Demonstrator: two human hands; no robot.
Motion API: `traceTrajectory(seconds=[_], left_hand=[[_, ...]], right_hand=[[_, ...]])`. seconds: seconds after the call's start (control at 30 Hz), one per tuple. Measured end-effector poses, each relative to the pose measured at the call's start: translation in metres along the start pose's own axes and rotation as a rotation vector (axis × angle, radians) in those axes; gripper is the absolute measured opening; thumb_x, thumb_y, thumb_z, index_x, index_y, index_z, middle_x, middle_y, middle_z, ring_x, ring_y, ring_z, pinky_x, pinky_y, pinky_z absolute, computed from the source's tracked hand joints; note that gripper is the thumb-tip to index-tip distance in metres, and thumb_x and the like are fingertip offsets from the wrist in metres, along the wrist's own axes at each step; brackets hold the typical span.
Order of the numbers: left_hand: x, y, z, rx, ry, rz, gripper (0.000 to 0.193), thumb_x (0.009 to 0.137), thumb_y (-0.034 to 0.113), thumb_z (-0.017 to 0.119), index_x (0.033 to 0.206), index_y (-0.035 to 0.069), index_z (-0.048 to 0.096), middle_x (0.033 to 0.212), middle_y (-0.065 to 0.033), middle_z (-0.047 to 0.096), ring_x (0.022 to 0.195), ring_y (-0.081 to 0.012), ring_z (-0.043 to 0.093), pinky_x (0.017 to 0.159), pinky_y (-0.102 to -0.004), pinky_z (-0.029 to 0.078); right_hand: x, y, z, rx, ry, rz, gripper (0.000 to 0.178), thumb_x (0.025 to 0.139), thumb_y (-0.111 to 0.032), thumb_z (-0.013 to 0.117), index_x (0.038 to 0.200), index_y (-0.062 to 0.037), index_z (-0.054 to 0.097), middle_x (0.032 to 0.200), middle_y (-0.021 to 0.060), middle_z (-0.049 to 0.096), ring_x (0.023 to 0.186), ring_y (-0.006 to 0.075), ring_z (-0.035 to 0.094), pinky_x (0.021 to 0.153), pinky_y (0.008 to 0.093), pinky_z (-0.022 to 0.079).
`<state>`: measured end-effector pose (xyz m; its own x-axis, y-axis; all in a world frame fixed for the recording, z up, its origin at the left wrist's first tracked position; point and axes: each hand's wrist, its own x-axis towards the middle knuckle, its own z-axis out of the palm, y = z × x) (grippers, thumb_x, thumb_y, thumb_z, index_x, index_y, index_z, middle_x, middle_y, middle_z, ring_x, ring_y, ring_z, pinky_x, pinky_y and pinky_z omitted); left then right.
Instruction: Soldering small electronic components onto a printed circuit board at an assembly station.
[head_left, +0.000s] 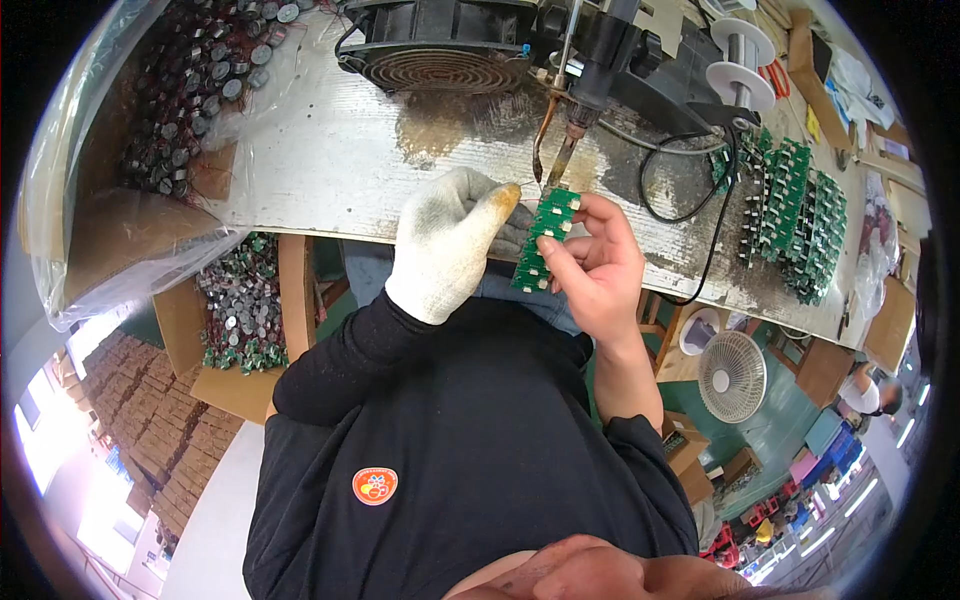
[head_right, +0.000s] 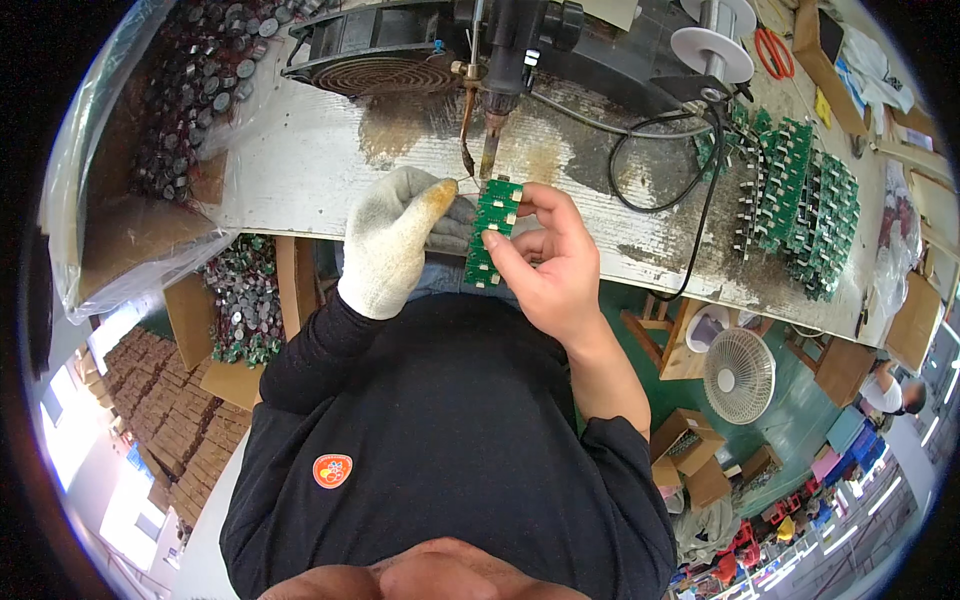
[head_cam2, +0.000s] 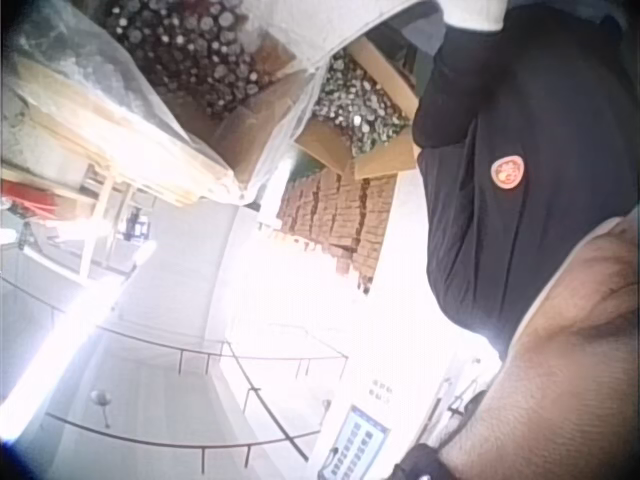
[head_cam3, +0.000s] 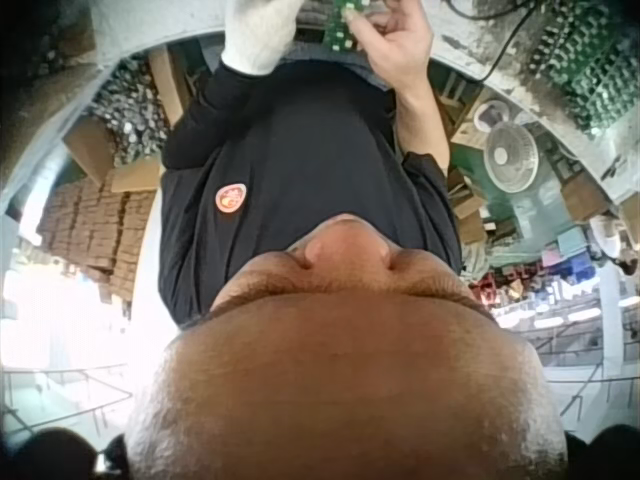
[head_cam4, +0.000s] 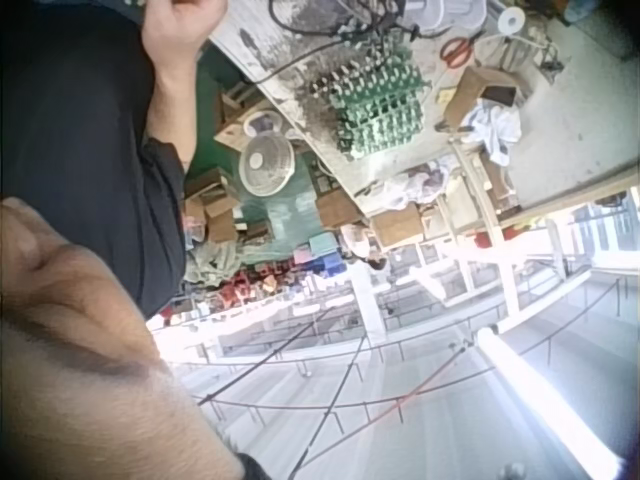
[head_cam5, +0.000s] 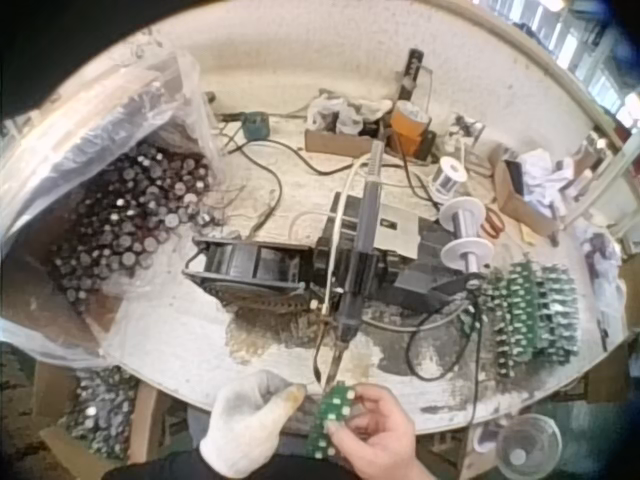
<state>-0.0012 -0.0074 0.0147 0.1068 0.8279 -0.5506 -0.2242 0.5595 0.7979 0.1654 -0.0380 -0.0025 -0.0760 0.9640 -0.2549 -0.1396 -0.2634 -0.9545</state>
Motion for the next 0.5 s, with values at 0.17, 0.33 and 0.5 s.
traceTrajectory(seconds=[0.17,0.33,0.5], left_hand=[[-0.001,-0.003,-0.004,0.12,-0.029,0.062,0.02,0.09,0.015,0.059,0.092,-0.005,0.057,0.085,-0.0116,0.065,0.074,-0.0159,0.064,0.069,-0.0282,0.052],[0.0,-0.01,-0.007,0.134,-0.034,0.086,0.018,0.089,0.014,0.061,0.087,-0.004,0.061,0.079,-0.0066,0.064,0.07,-0.0086,0.058,0.064,-0.0238,0.047],[-0.002,-0.007,-0.003,0.036,-0.027,0.038,0.019,0.089,0.015,0.061,0.089,-0.005,0.061,0.079,-0.0069,0.064,0.072,-0.0092,0.059,0.065,-0.0238,0.047]], right_hand=[[-0.001,0.001,-0.001,0.041,-0.006,0.023,0.043,0.082,0.008,0.062,0.12,0.0052,0.042,0.103,0.0113,0.055,0.063,0.0064,0.059,0.05,0.0179,0.043],[-0.002,0.003,-0.002,0.042,-0.019,0.023,0.043,0.082,0.008,0.062,0.119,0.0047,0.042,0.102,0.0103,0.054,0.062,0.0056,0.058,0.05,0.0177,0.042],[-0.003,0.004,-0.003,0.03,-0.022,0.016,0.043,0.082,0.008,0.062,0.12,0.0044,0.042,0.103,0.0104,0.054,0.062,0.0053,0.058,0.05,0.0175,0.041]])
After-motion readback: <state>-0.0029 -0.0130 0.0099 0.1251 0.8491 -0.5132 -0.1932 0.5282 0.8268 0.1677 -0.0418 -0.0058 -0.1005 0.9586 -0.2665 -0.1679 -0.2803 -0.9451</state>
